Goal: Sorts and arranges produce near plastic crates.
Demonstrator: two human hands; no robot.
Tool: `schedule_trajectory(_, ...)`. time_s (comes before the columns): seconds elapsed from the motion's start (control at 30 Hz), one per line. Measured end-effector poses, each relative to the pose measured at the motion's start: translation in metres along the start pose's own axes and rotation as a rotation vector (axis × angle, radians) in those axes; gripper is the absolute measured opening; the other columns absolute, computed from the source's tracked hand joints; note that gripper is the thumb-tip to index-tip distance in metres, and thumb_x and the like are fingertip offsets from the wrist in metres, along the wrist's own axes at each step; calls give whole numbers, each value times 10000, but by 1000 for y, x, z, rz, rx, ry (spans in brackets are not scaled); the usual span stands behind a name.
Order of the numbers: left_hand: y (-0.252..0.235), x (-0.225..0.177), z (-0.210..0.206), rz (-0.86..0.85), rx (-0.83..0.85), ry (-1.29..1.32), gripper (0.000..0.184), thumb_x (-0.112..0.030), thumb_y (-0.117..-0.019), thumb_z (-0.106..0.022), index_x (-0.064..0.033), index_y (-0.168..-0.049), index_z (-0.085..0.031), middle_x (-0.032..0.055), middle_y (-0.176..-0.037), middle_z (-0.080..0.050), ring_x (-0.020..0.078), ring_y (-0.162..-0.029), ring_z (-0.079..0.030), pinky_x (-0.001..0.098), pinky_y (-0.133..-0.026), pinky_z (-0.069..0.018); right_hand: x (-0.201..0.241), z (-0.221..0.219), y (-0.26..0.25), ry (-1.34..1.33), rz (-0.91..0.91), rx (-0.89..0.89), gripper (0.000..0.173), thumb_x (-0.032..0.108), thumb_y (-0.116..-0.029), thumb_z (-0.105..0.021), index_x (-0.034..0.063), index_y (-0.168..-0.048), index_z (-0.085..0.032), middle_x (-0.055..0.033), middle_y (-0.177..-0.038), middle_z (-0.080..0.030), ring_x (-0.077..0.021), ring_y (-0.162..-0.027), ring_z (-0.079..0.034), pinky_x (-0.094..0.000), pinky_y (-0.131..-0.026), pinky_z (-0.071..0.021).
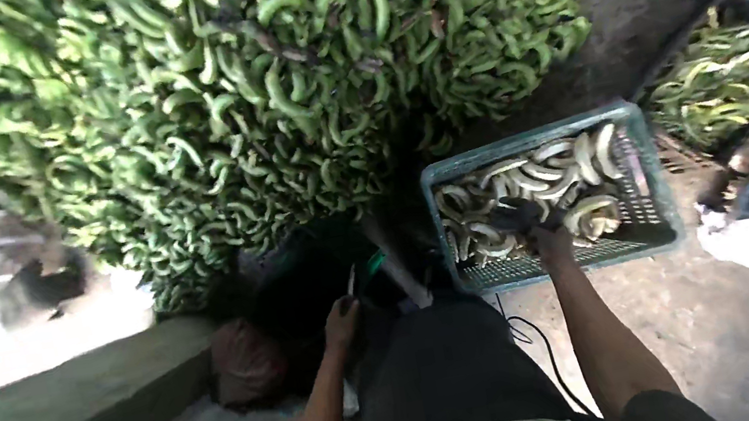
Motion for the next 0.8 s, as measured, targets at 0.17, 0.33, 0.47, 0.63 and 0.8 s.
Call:
schedule_trajectory(0.17, -3, 16, -5, 62, 51, -37, 477, -354, -1074, -534, -71, -1458, -535, 218, -1337, -629, 332, -1162, -650, 512, -1007, -517, -15, -15, 2, -77, 54, 55, 423, 91, -974, -625, -48, -1355, -503, -203, -1027, -647, -240, -726, -648, -436, -661, -582)
schedule_trajectory(0.33, 0, 68, -4, 209, 76, -79, 473, -354, -1106, -454, -53, -1464, -525, 244, -1369, -601, 367, -1222, -615, 535, -1044, -482, -11, 3, -18, -52, 100, -24, 498, 140, -982, -644, -24, -1417, -464, -208, -1101, -634, -249, -790, -649, -459, -711, -579)
schedule_trajectory(0.47, 12, 115, -2, 347, 7, -58, 536, -404, -1050, -582, -24, -1426, -555, 252, -1401, -584, 382, -1306, -565, 555, -1100, -434, 7, 19, -27, 73, 106, -128, 598, 186, -979, -672, -53, -1468, -423, -276, -1288, -607, -350, -1055, -667, -530, -923, -553)
schedule_trajectory(0.63, 32, 136, -6, 364, 12, -32, 512, -362, -1024, -640, 5, -1376, -581, 258, -1353, -607, 372, -1252, -594, 531, -1070, -463, 9, 21, -35, 132, 101, -119, 638, 237, -977, -681, -21, -1492, -406, -259, -1304, -605, -345, -1072, -662, -531, -918, -552)
schedule_trajectory(0.8, 53, 145, -18, 410, -40, 120, 471, -344, -1049, -603, -35, -1402, -562, 233, -1273, -628, 328, -1058, -636, 495, -915, -522, 10, 1, -29, 131, 119, -20, 590, 146, -979, -670, -25, -1475, -402, -245, -1228, -614, -305, -957, -667, -493, -832, -574)
Point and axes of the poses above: each hand's wrist, its own y-axis away from the middle knuckle, its own z-axis out of the back of the hand, x = y × z, the point moved 5 cm from there along -y, towards the middle knuckle
